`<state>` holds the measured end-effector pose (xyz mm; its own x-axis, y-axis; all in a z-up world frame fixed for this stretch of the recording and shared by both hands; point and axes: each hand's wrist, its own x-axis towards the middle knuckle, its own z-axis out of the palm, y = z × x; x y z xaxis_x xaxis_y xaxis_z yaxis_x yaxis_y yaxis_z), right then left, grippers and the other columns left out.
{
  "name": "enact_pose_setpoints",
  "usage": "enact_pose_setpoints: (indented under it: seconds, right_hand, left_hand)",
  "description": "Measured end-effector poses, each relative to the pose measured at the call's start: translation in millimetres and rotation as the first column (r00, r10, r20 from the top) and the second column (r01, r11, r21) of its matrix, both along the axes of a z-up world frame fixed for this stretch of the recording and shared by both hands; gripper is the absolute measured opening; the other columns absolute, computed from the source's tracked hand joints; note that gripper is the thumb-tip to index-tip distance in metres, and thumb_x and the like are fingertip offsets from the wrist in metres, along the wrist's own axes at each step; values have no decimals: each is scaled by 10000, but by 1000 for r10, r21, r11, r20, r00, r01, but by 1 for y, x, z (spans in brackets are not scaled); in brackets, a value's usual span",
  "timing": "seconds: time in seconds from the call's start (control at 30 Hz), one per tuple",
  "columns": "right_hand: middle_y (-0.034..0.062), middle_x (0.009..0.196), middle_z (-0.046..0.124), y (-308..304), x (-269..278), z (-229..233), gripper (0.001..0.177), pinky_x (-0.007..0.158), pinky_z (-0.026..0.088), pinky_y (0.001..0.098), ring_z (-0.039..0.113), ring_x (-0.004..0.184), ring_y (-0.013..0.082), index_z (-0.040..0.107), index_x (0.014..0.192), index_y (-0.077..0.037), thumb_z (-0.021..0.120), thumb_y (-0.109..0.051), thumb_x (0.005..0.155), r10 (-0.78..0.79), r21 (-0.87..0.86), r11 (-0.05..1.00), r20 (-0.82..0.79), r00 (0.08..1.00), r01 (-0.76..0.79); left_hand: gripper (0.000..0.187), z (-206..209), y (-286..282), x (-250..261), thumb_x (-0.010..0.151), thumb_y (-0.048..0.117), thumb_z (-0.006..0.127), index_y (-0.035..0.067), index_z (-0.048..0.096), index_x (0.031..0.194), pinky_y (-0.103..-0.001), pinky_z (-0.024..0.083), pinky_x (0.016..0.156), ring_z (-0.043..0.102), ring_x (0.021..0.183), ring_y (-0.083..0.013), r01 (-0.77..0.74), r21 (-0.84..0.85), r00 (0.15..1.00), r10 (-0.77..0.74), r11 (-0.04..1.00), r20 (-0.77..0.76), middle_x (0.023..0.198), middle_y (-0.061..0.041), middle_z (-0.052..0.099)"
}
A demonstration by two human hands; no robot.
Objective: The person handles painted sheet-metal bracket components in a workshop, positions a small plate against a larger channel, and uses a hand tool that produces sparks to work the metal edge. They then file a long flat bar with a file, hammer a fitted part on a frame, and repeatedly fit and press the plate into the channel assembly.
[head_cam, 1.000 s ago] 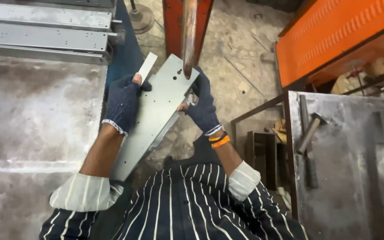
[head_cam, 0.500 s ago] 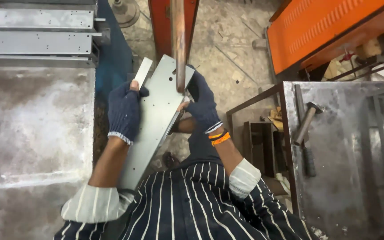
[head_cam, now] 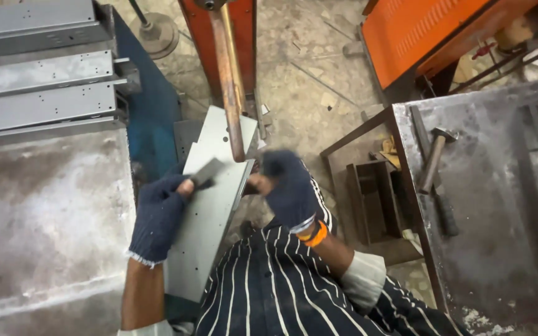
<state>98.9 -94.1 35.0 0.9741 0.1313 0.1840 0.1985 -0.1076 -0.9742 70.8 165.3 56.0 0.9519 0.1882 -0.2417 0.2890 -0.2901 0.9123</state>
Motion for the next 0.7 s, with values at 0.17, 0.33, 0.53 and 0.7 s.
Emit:
enact_pose_setpoints:
  seconds: [0.17,0.33,0.53,0.7]
  right_hand:
    - [131,939,767,34,-15,59,423,686,589,333,737,785,182,681,1244,4,823,-163,883,187,-217,964,141,972,-153]
    - [132,1054,782,31,-13,22,216,746,598,347,747,878,188,717,1123,-22,736,-98,922,129,-157,984,265,956,-89]
    - [112,995,750,1,21,4,164,749,606,304,718,821,175,700,1178,-3,635,-61,1040,-340,242,915,39,940,321]
    - [143,1146,745,-4,52,-11,207,882,625,329,725,1030,206,677,1222,17,618,-61,1040,-190,15,981,281,941,193]
  left_hand:
    - [267,1,3,-1,848,170,740,12,779,1058,-325,536,858,678,1009,-180,210,-50,960,-196,976,200,1193,-99,722]
    - [423,28,-15,9,810,183,799,55,778,1213,-334,545,902,691,1010,-223,169,46,982,-173,984,74,1144,-142,751]
    - [751,26,-30,44,828,179,763,53,447,1497,-336,531,936,634,1155,-183,82,-56,985,-72,995,158,1358,-125,632]
    - [654,20,-34,49,855,137,767,35,557,1467,-321,520,987,648,1165,-171,111,-47,975,-100,993,197,1332,-136,697]
